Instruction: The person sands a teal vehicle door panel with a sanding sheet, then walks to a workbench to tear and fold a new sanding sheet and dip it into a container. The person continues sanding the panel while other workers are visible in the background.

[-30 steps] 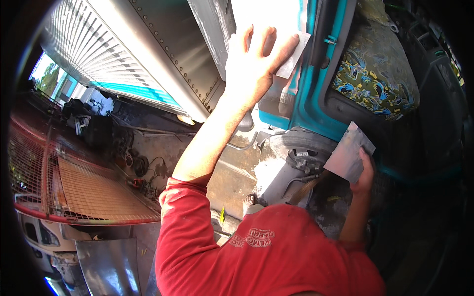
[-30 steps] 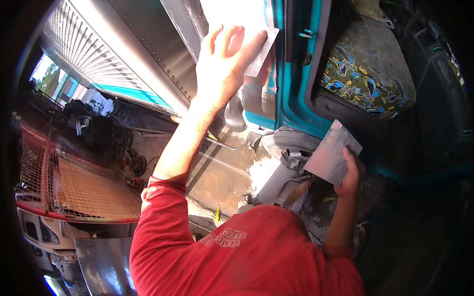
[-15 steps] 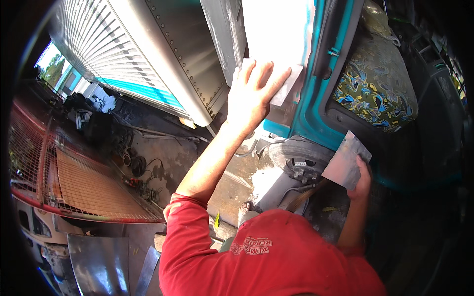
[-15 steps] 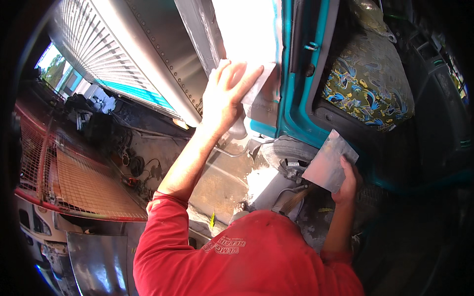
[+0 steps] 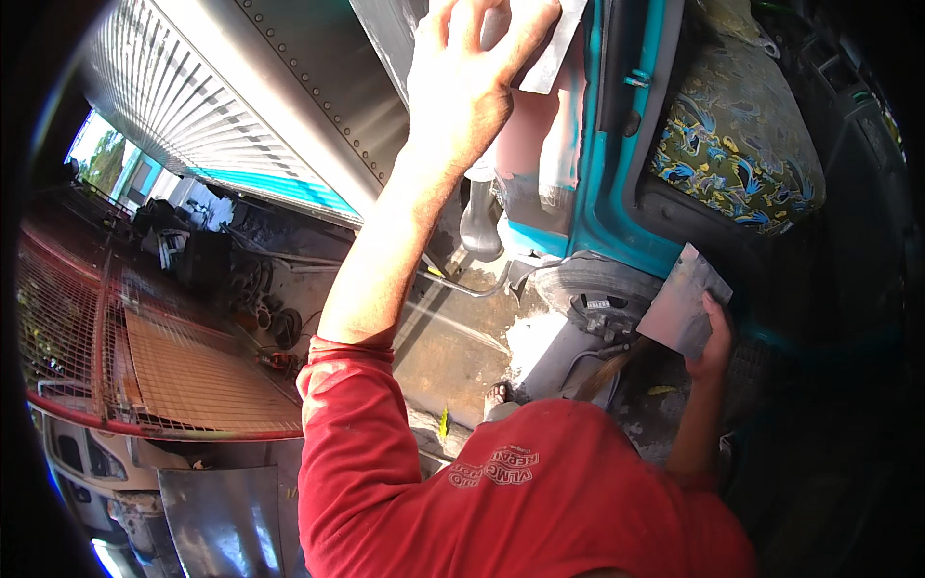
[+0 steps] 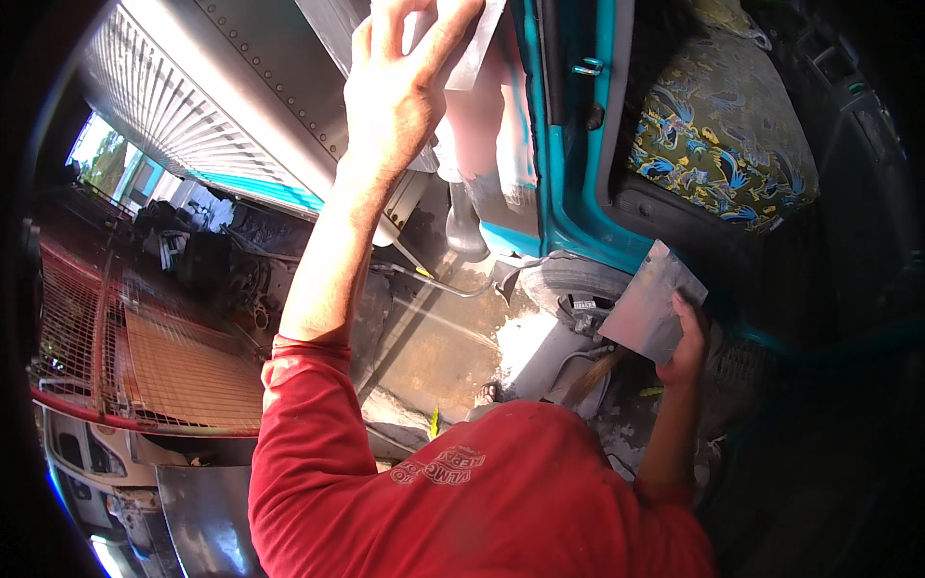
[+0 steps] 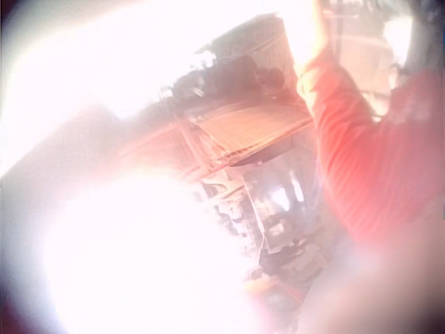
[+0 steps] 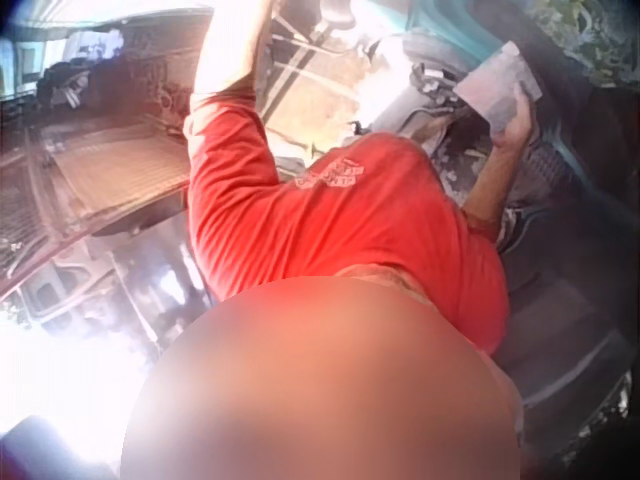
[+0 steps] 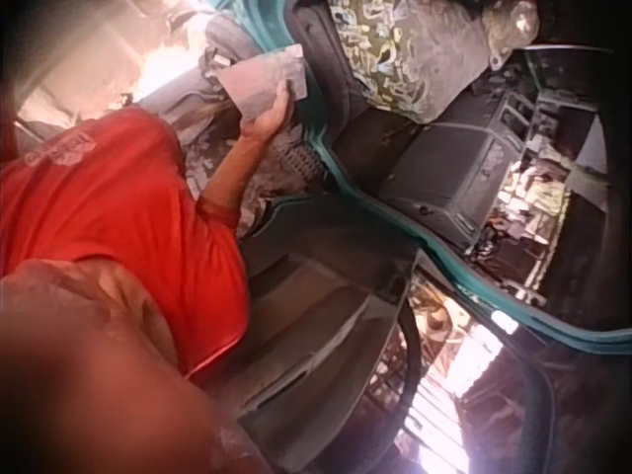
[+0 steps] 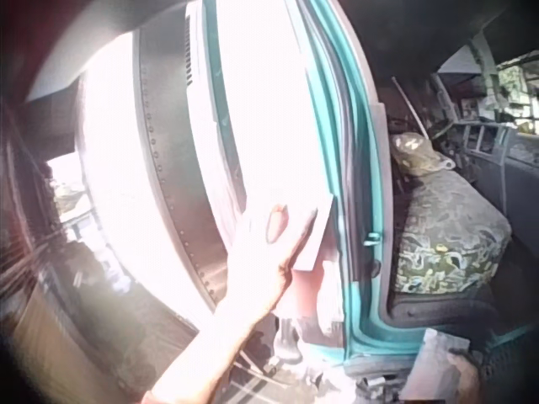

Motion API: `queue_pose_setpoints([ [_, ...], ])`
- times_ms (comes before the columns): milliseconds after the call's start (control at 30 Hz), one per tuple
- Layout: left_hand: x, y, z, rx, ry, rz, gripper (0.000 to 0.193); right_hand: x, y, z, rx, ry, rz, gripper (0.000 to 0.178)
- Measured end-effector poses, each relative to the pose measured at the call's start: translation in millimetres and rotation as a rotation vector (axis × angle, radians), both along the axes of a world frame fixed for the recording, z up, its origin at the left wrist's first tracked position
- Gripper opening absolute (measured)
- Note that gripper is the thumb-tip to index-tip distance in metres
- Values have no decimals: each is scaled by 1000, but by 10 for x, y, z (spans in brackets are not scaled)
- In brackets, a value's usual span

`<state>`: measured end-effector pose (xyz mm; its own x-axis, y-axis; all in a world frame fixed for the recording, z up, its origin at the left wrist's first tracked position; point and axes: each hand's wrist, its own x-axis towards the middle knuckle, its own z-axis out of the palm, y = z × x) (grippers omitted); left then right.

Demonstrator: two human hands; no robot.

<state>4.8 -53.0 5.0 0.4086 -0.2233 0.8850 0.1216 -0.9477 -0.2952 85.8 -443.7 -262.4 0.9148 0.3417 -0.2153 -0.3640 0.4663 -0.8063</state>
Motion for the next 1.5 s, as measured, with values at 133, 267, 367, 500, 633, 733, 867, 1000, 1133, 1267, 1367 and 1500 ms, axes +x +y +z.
queue_pose_setpoints([
  [133,-30,-17,-896,-48,50,53,74,60,-39,1,61,27,48,39],
  [267,-64,-13,-1643,-131,118,36,75,65,2,46,67,26,67,41],
  [367,-68,13,-2111,-204,145,9,77,61,45,80,43,6,75,41],
  [500,-59,22,-2587,-248,159,-31,66,56,85,105,63,-43,116,42],
  [633,-49,-29,-2881,-313,207,-44,67,33,105,100,52,-50,169,43],
  [733,-184,-57,-2876,-367,274,-77,73,-13,144,85,34,-27,162,43],
  [867,-634,-241,-2537,-764,442,-347,79,-188,414,52,121,23,265,43],
  [1000,-1025,-875,-2191,-933,468,-774,77,-513,929,14,268,100,354,38],
  [1133,-1242,-944,-2114,-786,564,-779,73,-640,1051,146,344,92,394,37],
  [1267,-1403,-479,-2009,-635,704,-373,69,-546,851,368,166,-39,404,37],
  [1367,-1426,-515,-1862,-628,645,-437,78,-505,920,522,-265,-571,333,36],
  [1500,-1371,-730,-1526,-315,811,-495,72,-352,1083,882,-263,-469,12,46],
])
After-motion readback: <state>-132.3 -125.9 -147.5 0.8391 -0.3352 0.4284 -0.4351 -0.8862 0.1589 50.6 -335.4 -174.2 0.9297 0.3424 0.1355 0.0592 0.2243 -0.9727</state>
